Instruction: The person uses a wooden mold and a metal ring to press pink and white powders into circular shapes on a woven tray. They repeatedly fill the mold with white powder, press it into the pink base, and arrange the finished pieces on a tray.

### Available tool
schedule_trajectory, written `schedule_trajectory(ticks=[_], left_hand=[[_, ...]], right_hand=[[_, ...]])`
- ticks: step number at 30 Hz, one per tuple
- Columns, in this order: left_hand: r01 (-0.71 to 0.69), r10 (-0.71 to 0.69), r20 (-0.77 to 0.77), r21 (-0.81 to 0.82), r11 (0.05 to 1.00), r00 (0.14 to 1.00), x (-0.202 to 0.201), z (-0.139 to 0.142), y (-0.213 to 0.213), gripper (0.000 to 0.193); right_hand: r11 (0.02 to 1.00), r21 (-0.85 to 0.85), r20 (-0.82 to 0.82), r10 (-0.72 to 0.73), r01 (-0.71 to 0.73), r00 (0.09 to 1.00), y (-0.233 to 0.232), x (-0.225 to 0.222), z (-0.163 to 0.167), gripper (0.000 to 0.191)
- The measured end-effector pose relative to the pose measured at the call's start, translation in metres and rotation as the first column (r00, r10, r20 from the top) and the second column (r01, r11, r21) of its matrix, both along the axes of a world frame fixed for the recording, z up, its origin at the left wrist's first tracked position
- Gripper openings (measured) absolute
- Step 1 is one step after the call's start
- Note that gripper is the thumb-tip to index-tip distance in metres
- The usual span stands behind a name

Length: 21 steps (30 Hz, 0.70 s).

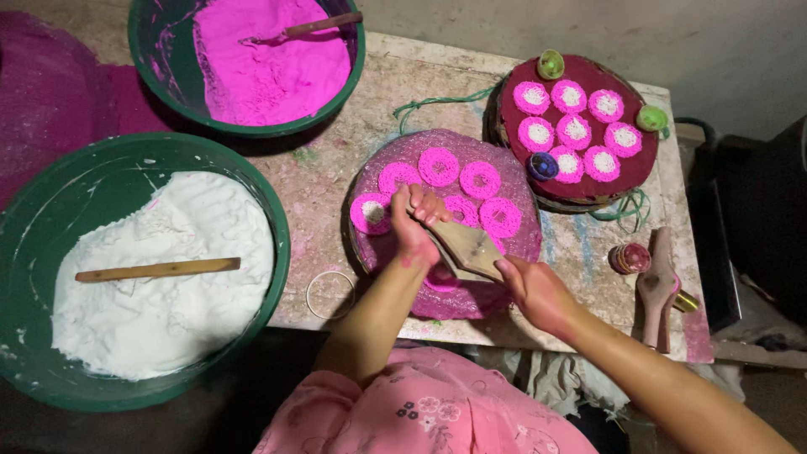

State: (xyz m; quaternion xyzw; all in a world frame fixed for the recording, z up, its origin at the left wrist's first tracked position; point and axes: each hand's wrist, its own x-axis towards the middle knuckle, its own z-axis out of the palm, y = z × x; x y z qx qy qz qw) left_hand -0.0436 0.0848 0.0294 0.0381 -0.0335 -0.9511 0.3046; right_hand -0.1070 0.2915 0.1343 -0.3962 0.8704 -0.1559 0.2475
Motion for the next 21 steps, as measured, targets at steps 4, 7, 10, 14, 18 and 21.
schedule_trajectory(ticks=[4,7,10,14,18,21], left_hand=[[-0.066,0.066,0.028,-0.004,0.998,0.997,-0.011,0.015,0.001,0.036],[-0.044,0.041,-0.059,-0.058,0.997,0.997,-0.006,0.026,-0.006,0.034],[0.093,0.111,0.372,-0.49,0.867,0.922,0.02,0.022,-0.006,0.044],[0.666,-0.194,0.755,-0.388,0.637,0.626,0.061,-0.01,0.005,0.058],[0.765,-0.304,0.772,-0.337,0.55,0.558,0.065,-0.034,0.009,0.099],[0.708,-0.172,0.767,-0.448,0.546,0.618,0.064,-0.033,0.007,0.096]], right_hand=[[0.998,-0.055,-0.107,0.012,-0.018,0.994,0.001,-0.01,-0.003,0.049],[0.986,-0.163,-0.014,0.044,-0.045,0.999,0.0,-0.014,-0.007,0.049],[0.982,-0.191,0.121,0.022,0.001,0.992,0.002,-0.012,-0.009,0.05],[0.982,-0.15,0.228,-0.077,0.114,0.971,0.011,-0.008,-0.006,0.049],[0.966,-0.229,0.227,-0.07,0.123,0.971,0.018,-0.008,-0.014,0.046],[0.954,-0.269,0.167,-0.092,0.135,0.982,0.019,-0.013,-0.034,0.047]])
